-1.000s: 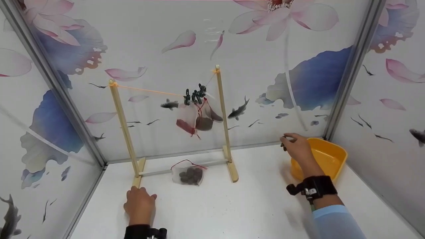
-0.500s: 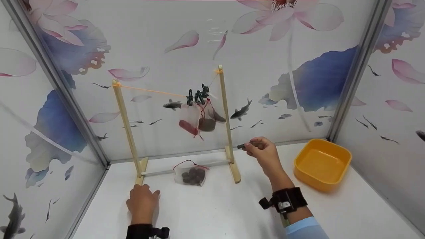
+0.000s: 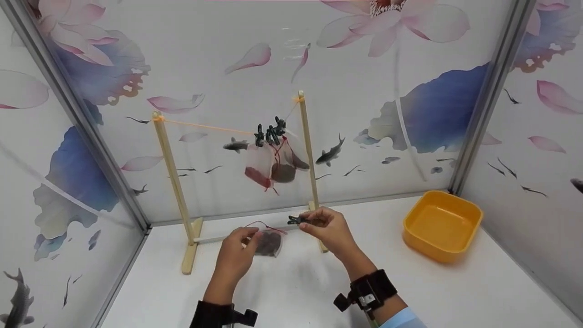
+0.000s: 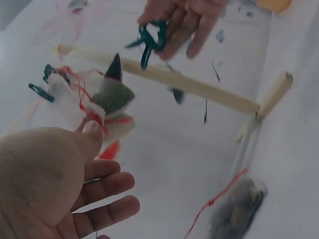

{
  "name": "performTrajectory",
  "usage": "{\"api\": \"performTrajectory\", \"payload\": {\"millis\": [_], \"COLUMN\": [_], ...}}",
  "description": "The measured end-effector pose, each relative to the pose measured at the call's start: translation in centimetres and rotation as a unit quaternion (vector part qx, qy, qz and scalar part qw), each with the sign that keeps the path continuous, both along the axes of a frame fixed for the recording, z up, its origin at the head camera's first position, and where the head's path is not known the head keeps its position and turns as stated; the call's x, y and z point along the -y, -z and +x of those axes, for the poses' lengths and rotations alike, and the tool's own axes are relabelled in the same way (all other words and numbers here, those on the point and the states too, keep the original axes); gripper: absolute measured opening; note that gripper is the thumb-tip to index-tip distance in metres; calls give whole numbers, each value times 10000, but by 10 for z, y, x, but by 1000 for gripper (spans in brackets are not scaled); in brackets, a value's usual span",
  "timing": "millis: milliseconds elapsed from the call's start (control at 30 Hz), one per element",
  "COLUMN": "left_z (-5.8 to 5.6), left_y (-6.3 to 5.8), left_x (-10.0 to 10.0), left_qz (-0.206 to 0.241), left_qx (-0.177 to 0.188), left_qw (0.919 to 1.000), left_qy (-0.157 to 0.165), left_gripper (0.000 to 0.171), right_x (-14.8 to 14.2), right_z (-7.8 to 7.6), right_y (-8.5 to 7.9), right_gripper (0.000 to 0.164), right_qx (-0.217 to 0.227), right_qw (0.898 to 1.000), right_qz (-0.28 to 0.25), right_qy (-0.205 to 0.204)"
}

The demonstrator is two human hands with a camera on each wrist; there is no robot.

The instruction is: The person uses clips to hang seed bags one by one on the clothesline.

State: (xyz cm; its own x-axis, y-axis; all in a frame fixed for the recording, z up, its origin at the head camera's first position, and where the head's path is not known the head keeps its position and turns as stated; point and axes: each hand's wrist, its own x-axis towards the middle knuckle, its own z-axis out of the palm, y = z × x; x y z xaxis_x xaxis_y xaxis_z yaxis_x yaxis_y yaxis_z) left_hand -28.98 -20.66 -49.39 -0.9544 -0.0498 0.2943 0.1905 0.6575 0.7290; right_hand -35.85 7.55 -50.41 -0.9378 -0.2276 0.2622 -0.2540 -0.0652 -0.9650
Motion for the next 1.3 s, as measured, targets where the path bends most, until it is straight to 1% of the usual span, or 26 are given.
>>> {"api": "performTrajectory", "payload": {"millis": [100, 200, 233, 300, 400, 533, 600, 700, 800, 900, 967, 1033, 1133, 1233, 1300], "left_z": [2, 4, 4, 6, 8, 11, 11, 10, 9, 7, 6, 5, 4, 2, 2], "left_y": [-6, -8, -8, -7, -7, -8, -9, -9, -9, -6, -4, -2, 1, 3, 4], "left_x": [-14, -22, -23, -25, -24, -21, -19, -16, -12, -8, -5, -3, 0, 1, 1], "left_qz": [134, 95, 78, 31, 5, 43, 102, 176, 121, -20, -56, -73, 9, 106, 136], "left_qx": [46, 179, 195, 222, 175, 15, -85, -294, -440, -633, -737, -871, -945, -995, -1026], "left_qw": [9987, 9963, 9955, 9941, 9933, 9944, 9960, 9980, 9990, 9964, 9934, 9900, 9877, 9869, 9863], "left_qy": [488, 833, 926, 1060, 1140, 1055, 889, 531, 6, -556, -883, -1105, -1244, -1270, -1282], "left_gripper": [45, 55, 58, 62, 59, 47, 40, 35, 34, 30, 26, 21, 16, 15, 16], "right_x": [9, 15, 17, 19, 21, 24, 25, 28, 34, 43, 50, 59, 71, 83, 89], "right_z": [7, 13, 14, 17, 20, 19, 18, 15, 11, 8, 5, 2, -3, -8, -10], "right_y": [1, 1, 1, 1, 1, 4, 6, 14, 26, 40, 47, 53, 59, 61, 62], "right_gripper": [23, 23, 23, 23, 20, 16, 16, 19, 19, 21, 24, 31, 50, 72, 79], "right_qx": [-349, -690, -799, -865, -874, -830, -835, -779, -737, -867, -1048, -1275, -1443, -1383, -1328], "right_qw": [9982, 9940, 9924, 9910, 9901, 9894, 9887, 9874, 9828, 9694, 9549, 9372, 9094, 8904, 8813], "right_qz": [460, 759, 823, 861, 857, 872, 906, 1092, 1530, 2205, 2693, 3152, 3815, 4267, 4462], "right_qy": [-184, -387, -435, -553, -685, -812, -851, -843, -726, -648, -687, -785, -818, -775, -808]}}
